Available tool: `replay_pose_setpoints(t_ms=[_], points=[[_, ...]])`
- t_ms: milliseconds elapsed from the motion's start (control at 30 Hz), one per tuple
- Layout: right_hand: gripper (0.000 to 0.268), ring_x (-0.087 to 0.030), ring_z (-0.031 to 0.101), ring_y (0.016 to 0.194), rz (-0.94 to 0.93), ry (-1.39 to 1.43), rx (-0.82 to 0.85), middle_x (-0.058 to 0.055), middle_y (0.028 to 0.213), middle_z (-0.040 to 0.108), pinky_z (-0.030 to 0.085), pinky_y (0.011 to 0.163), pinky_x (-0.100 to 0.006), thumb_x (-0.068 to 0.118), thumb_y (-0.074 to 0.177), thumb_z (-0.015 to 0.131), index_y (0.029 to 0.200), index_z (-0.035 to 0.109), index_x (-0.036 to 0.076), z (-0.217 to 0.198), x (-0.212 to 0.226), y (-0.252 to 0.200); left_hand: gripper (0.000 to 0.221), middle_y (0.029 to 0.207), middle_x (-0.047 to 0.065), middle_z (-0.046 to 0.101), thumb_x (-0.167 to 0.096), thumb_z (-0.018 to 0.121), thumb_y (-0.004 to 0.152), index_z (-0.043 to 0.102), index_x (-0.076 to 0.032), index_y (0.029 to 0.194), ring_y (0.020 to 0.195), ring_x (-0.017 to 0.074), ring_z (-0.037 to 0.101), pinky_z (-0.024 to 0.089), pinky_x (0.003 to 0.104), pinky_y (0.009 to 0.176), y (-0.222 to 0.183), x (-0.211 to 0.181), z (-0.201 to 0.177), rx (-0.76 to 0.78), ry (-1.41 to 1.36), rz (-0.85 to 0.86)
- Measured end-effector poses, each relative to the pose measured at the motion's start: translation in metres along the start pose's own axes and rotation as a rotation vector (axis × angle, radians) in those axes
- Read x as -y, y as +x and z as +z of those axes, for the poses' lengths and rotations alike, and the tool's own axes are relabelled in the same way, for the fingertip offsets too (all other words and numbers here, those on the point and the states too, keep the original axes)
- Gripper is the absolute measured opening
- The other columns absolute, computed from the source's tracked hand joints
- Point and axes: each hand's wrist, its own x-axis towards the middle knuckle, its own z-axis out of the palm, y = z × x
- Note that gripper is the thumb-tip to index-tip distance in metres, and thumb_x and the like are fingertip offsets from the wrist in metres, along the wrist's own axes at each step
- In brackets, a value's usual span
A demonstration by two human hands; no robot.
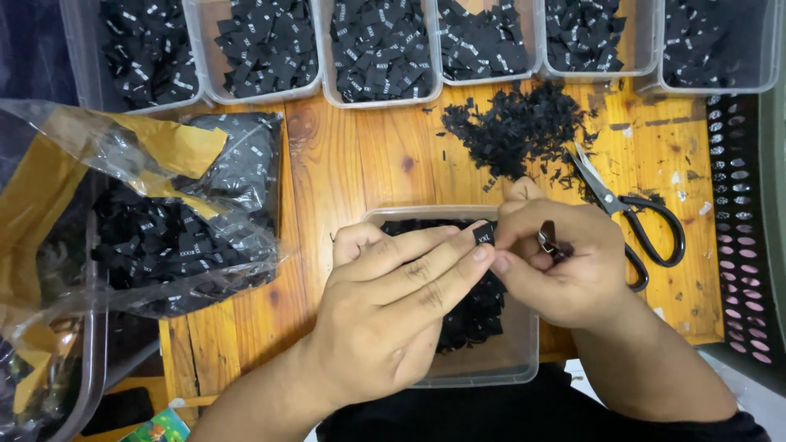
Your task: Trimming excess material from small black garment labels using snips and sorting them into containers.
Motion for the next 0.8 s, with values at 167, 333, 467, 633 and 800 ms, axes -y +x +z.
replay_pose_setpoints(t_ms=[167, 333, 467, 633, 800], points=[[0.007, -0.012, 0.030, 0.054, -0.002, 0.019, 0.061, 0.004, 0.057, 0.029, 0.037, 0.078, -0.034, 0.011, 0.090, 0.063, 0.086, 0.057, 0.009, -0.003, -0.001, 0.000, 0.030, 0.135, 0.018, 0.071, -0.002, 0.055, 0.102, 0.065, 0.001, 0.130, 0.114, 0.0285, 0.074, 0.047, 0.035, 0.097, 0.000, -0.002, 0.002, -0.058, -0.116, -0.076], [0.008, -0.017, 0.030, 0.052, 0.042, -0.255, 0.217, 0.003, 0.051, 0.038, 0.033, 0.067, -0.033, 0.016, 0.084, 0.068, 0.078, 0.063, 0.014, 0.000, 0.000, -0.001, 0.047, 0.118, 0.003, 0.079, -0.015, 0.072, 0.097, 0.056, -0.012, 0.141, 0.089, 0.0121, 0.067, 0.059, 0.022, 0.080, -0.001, -0.008, 0.002, -0.060, -0.445, -0.500], [0.013, -0.017, 0.037, 0.053, 0.032, -0.272, 0.195, 0.001, 0.057, 0.050, 0.035, 0.064, -0.032, 0.023, 0.089, 0.068, 0.080, 0.066, 0.013, 0.002, 0.001, -0.001, 0.034, 0.110, 0.006, 0.075, -0.012, 0.067, 0.099, 0.062, -0.009, 0.133, 0.091, 0.0146, 0.067, 0.059, 0.026, 0.089, 0.000, -0.004, 0.002, -0.080, -0.412, -0.424], [0.012, -0.011, 0.037, 0.062, 0.154, -0.221, 0.152, 0.008, 0.051, 0.037, 0.039, 0.071, -0.026, 0.018, 0.092, 0.069, 0.104, 0.069, 0.017, -0.003, -0.003, -0.010, 0.021, 0.104, 0.007, 0.070, -0.009, 0.066, 0.098, 0.071, -0.008, 0.118, 0.087, 0.0160, 0.067, 0.057, 0.025, 0.078, 0.001, -0.004, 0.001, -0.145, -0.474, -0.466], [0.010, -0.010, 0.039, 0.059, 0.155, -0.204, 0.099, 0.007, 0.054, 0.035, 0.042, 0.067, -0.025, 0.015, 0.092, 0.069, 0.101, 0.069, 0.013, -0.001, 0.001, -0.009, 0.010, 0.101, 0.008, 0.068, -0.003, 0.072, 0.095, 0.075, -0.009, 0.103, 0.087, 0.0152, 0.069, 0.054, 0.022, 0.069, -0.003, -0.003, 0.008, -0.241, -0.607, -0.509]])
